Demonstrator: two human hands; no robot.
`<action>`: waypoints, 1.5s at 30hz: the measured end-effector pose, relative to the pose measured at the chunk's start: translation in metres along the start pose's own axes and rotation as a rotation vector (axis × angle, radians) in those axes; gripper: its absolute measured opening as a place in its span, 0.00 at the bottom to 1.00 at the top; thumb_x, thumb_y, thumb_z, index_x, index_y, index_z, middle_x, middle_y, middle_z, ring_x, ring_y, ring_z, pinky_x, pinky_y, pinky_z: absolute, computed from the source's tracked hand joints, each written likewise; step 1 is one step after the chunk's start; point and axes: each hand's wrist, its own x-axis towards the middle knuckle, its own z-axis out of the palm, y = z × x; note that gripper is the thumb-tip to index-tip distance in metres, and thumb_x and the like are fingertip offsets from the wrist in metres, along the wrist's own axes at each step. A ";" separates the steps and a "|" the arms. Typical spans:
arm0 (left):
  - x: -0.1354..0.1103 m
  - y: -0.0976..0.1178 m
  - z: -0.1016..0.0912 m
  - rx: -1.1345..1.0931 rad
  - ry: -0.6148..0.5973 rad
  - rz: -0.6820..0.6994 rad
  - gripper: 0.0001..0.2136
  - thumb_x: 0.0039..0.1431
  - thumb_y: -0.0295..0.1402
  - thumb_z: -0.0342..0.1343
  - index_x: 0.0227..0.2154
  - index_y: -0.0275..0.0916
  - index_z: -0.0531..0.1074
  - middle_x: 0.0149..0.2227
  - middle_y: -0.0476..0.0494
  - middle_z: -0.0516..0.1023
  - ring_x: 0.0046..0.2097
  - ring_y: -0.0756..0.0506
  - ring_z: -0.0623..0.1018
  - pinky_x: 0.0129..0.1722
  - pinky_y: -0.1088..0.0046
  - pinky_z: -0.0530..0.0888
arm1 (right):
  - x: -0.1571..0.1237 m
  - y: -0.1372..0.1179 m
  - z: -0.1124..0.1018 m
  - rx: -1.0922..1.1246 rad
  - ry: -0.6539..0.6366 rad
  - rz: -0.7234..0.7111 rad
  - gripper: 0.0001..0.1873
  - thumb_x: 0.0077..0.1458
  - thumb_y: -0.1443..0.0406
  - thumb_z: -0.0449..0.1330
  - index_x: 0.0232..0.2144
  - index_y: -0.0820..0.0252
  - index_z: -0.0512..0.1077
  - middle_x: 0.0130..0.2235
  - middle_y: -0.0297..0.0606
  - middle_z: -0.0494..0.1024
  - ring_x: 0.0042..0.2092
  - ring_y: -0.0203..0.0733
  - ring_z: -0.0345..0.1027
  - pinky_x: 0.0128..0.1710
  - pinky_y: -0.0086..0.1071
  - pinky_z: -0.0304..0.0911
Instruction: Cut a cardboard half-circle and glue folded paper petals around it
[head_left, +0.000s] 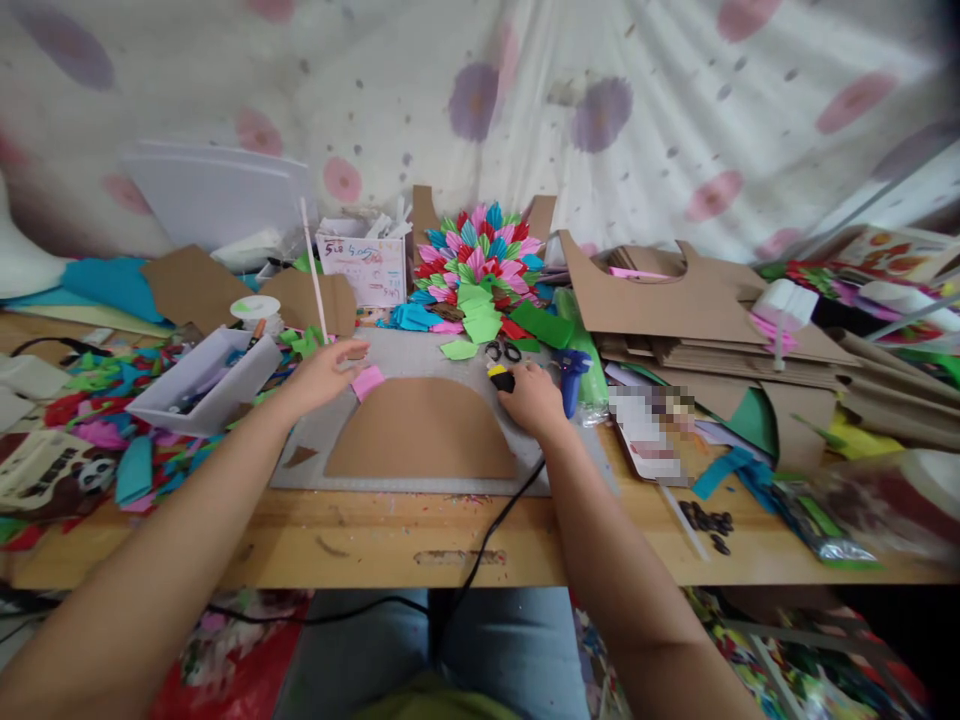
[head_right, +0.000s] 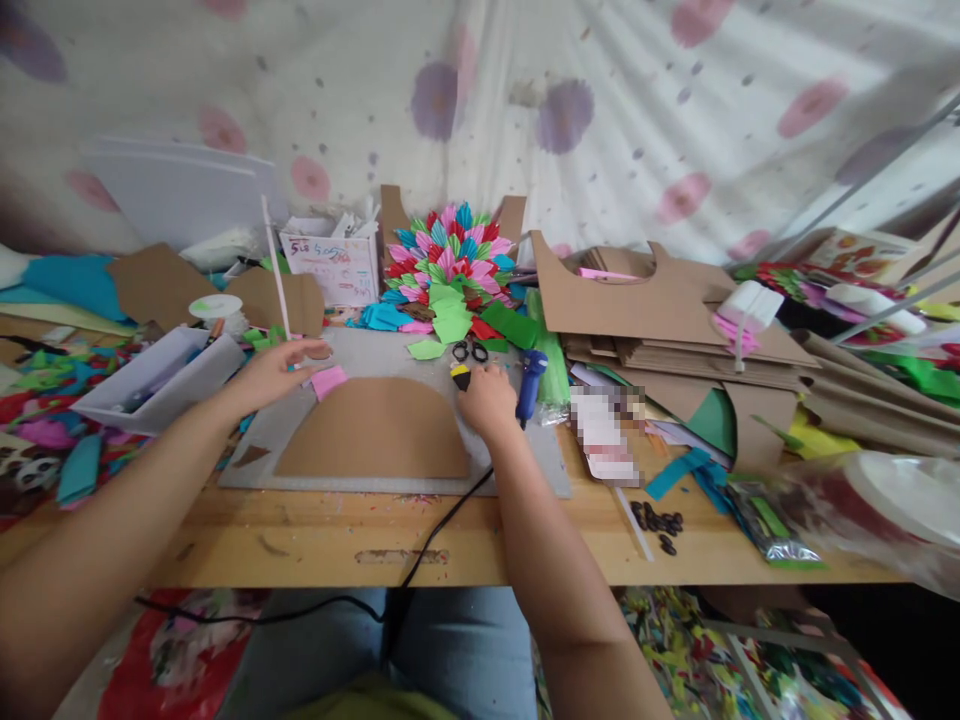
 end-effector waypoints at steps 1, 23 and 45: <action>-0.006 -0.003 0.000 0.046 -0.008 0.031 0.20 0.48 0.32 0.53 0.47 0.37 0.70 0.51 0.39 0.73 0.53 0.42 0.70 0.55 0.60 0.64 | -0.001 -0.001 -0.001 -0.010 -0.005 -0.004 0.20 0.51 0.65 0.54 0.48 0.64 0.68 0.48 0.50 0.69 0.51 0.53 0.62 0.44 0.37 0.60; -0.026 -0.021 0.030 0.336 0.375 0.047 0.12 0.46 0.33 0.59 0.37 0.40 0.73 0.46 0.40 0.71 0.52 0.39 0.69 0.52 0.59 0.64 | -0.003 -0.004 0.000 -0.024 0.088 0.054 0.27 0.53 0.66 0.52 0.57 0.64 0.59 0.51 0.51 0.68 0.53 0.55 0.58 0.46 0.41 0.58; -0.027 -0.010 0.028 -0.374 0.138 -0.318 0.17 0.40 0.41 0.61 0.33 0.37 0.74 0.32 0.44 0.78 0.31 0.47 0.74 0.31 0.70 0.71 | 0.000 -0.023 0.022 0.385 -0.052 -0.070 0.24 0.50 0.72 0.54 0.51 0.62 0.66 0.40 0.37 0.79 0.43 0.40 0.70 0.44 0.30 0.60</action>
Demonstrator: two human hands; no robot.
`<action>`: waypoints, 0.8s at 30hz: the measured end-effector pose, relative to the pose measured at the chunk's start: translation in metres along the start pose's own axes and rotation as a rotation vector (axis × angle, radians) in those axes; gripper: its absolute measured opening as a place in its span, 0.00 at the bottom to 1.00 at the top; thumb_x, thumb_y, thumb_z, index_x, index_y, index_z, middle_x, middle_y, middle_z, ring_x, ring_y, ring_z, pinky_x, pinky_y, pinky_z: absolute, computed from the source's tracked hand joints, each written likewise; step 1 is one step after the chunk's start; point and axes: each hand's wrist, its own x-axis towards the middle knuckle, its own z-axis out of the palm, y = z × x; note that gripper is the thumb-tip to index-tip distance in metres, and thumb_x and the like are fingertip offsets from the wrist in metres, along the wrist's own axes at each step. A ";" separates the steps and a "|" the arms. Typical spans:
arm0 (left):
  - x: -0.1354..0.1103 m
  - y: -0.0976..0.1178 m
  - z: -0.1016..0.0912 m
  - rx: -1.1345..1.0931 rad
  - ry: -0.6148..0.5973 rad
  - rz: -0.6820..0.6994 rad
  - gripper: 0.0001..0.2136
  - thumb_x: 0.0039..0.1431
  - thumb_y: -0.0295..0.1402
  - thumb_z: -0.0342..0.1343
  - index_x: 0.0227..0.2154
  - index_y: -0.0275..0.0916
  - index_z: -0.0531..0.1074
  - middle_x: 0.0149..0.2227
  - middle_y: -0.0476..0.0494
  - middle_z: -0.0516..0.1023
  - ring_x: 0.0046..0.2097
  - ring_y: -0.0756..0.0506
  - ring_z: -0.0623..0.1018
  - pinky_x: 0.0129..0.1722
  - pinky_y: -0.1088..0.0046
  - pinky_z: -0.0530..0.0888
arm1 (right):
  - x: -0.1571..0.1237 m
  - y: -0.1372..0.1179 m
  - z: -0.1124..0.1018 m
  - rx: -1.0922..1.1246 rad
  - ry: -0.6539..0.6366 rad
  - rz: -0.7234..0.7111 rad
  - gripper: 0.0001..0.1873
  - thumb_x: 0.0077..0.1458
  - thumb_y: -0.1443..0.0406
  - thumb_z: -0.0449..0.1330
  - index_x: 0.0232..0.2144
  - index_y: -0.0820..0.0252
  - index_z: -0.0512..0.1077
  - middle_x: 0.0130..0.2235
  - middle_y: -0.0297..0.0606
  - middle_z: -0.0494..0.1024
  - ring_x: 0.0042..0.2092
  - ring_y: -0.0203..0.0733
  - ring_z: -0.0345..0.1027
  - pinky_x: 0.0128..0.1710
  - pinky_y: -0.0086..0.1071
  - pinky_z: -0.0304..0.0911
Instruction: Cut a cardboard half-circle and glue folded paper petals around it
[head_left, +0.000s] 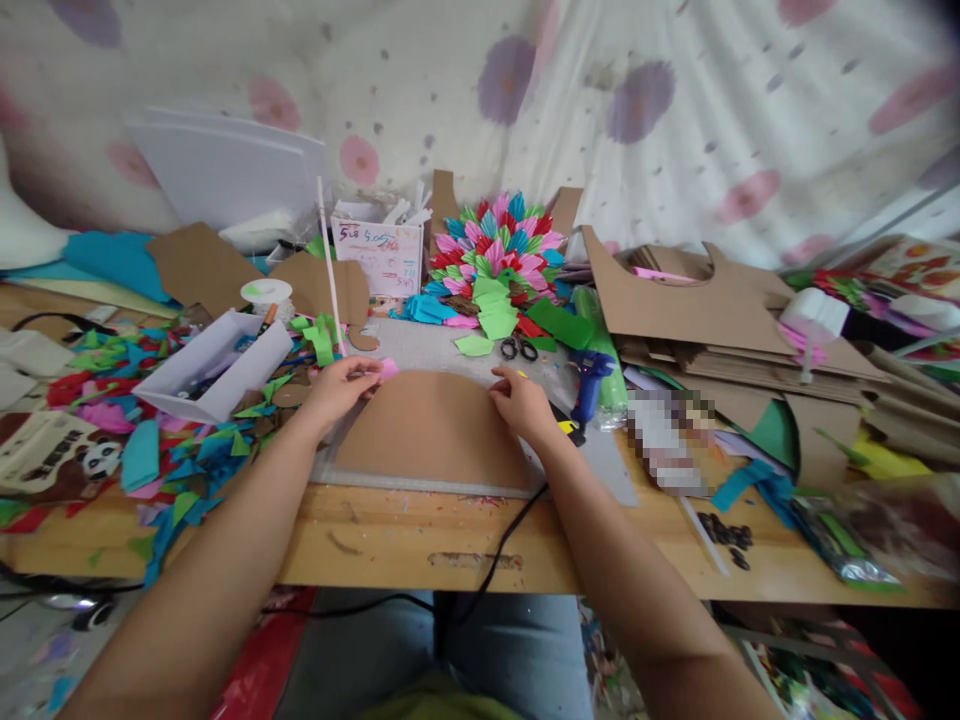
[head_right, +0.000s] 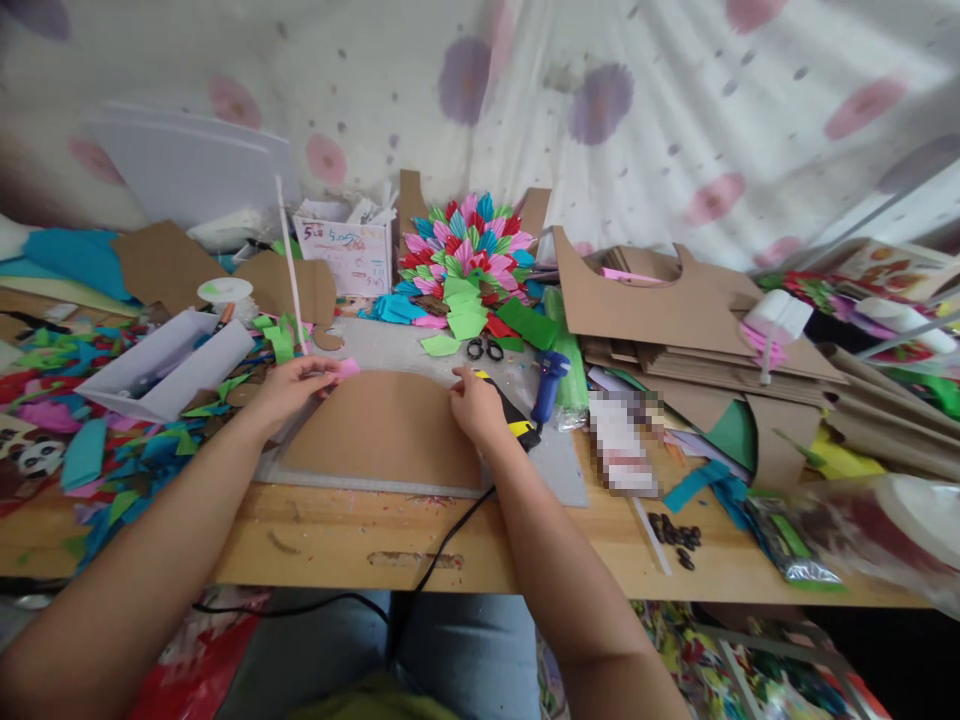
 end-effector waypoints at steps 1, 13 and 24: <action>-0.001 0.002 0.000 -0.060 -0.002 -0.022 0.17 0.39 0.41 0.62 0.33 0.37 0.74 0.32 0.44 0.78 0.31 0.48 0.74 0.31 0.71 0.71 | 0.002 0.002 0.001 0.037 0.002 0.006 0.24 0.49 0.72 0.55 0.51 0.62 0.66 0.40 0.37 0.79 0.43 0.40 0.71 0.44 0.30 0.61; -0.003 0.002 0.008 -0.132 -0.030 0.077 0.15 0.41 0.35 0.60 0.35 0.37 0.72 0.41 0.42 0.77 0.41 0.45 0.75 0.42 0.66 0.70 | 0.019 0.022 0.015 0.600 0.052 0.025 0.18 0.46 0.71 0.57 0.42 0.64 0.70 0.37 0.39 0.78 0.38 0.36 0.72 0.41 0.32 0.65; 0.003 -0.007 0.016 -0.016 0.012 0.185 0.13 0.47 0.40 0.55 0.34 0.37 0.72 0.38 0.42 0.77 0.38 0.46 0.75 0.40 0.67 0.70 | 0.019 0.021 0.015 0.451 0.125 0.008 0.17 0.48 0.72 0.53 0.42 0.63 0.71 0.38 0.38 0.78 0.39 0.35 0.72 0.43 0.31 0.64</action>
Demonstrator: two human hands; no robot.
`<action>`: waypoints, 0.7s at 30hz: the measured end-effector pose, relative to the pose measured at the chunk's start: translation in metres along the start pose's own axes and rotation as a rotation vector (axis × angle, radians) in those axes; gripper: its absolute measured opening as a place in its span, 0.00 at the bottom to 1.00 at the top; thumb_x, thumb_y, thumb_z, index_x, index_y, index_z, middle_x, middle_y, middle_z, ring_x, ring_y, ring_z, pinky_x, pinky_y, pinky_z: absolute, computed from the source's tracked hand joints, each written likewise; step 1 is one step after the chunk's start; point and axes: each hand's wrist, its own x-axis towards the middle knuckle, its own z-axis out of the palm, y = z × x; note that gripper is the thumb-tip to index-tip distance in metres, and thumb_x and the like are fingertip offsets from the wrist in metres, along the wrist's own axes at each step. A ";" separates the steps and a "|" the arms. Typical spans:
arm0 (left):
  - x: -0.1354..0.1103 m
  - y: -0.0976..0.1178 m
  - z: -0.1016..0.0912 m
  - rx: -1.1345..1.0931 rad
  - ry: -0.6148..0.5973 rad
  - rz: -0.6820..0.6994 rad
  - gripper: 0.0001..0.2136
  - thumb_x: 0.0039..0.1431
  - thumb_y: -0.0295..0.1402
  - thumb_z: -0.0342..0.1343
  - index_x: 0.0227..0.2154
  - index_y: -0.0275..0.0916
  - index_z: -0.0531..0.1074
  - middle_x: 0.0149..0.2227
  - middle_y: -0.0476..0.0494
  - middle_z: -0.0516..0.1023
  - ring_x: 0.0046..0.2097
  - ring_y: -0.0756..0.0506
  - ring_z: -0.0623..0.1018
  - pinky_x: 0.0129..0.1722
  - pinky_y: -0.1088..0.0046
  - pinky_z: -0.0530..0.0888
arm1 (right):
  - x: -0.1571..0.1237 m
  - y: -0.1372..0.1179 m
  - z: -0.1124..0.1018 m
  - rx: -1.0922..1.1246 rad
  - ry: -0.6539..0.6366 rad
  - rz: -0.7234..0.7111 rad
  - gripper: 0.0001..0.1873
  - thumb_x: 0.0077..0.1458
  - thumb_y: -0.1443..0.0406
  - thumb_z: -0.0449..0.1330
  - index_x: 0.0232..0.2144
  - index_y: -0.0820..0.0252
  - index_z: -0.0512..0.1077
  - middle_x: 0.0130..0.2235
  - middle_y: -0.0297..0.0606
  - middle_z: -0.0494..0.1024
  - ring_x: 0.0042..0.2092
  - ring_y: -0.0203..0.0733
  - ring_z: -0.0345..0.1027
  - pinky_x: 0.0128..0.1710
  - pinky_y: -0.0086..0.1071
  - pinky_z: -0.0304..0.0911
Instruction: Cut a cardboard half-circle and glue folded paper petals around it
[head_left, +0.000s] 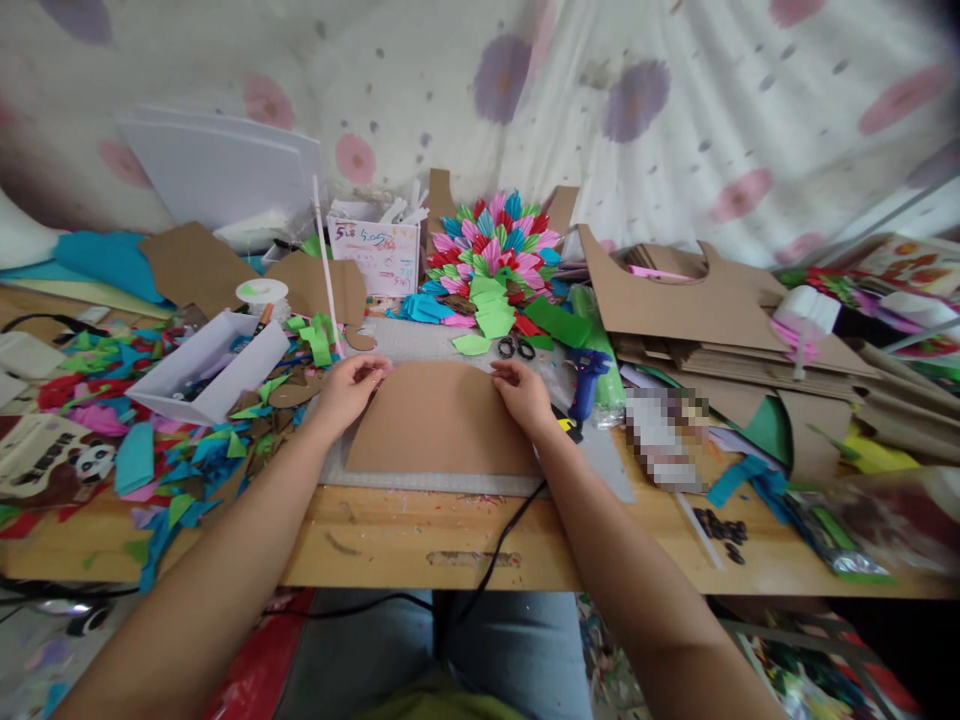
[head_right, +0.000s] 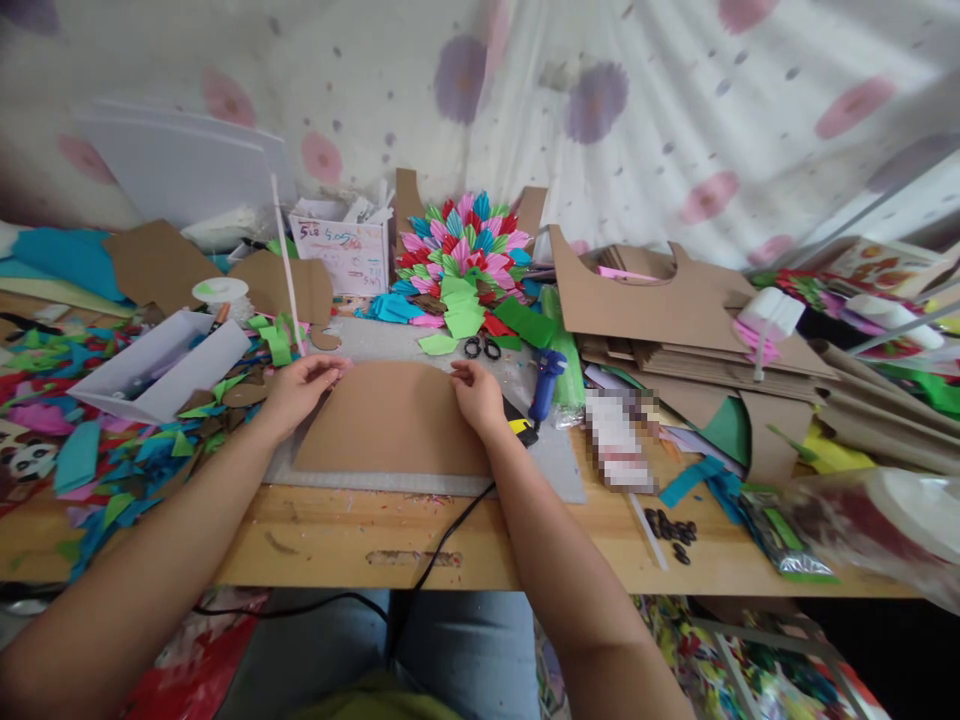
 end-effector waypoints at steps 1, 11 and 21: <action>0.000 0.000 0.000 0.012 -0.007 0.014 0.13 0.47 0.40 0.55 0.34 0.37 0.73 0.38 0.42 0.77 0.38 0.46 0.75 0.40 0.67 0.70 | 0.000 0.000 0.000 -0.009 0.005 -0.002 0.17 0.48 0.72 0.52 0.41 0.63 0.71 0.38 0.38 0.78 0.39 0.35 0.71 0.43 0.31 0.64; -0.003 0.004 -0.003 0.437 0.037 0.103 0.13 0.55 0.39 0.49 0.35 0.39 0.75 0.35 0.42 0.77 0.36 0.44 0.74 0.40 0.65 0.70 | -0.001 -0.009 -0.008 0.042 0.113 0.004 0.15 0.47 0.71 0.52 0.39 0.63 0.71 0.38 0.39 0.78 0.39 0.37 0.71 0.44 0.32 0.63; 0.001 -0.004 -0.008 0.732 -0.020 0.203 0.19 0.53 0.28 0.50 0.50 0.42 0.69 0.53 0.38 0.71 0.55 0.36 0.67 0.60 0.49 0.46 | 0.005 -0.002 -0.024 -0.100 0.157 0.016 0.15 0.48 0.71 0.52 0.38 0.63 0.73 0.38 0.39 0.79 0.39 0.38 0.71 0.43 0.31 0.63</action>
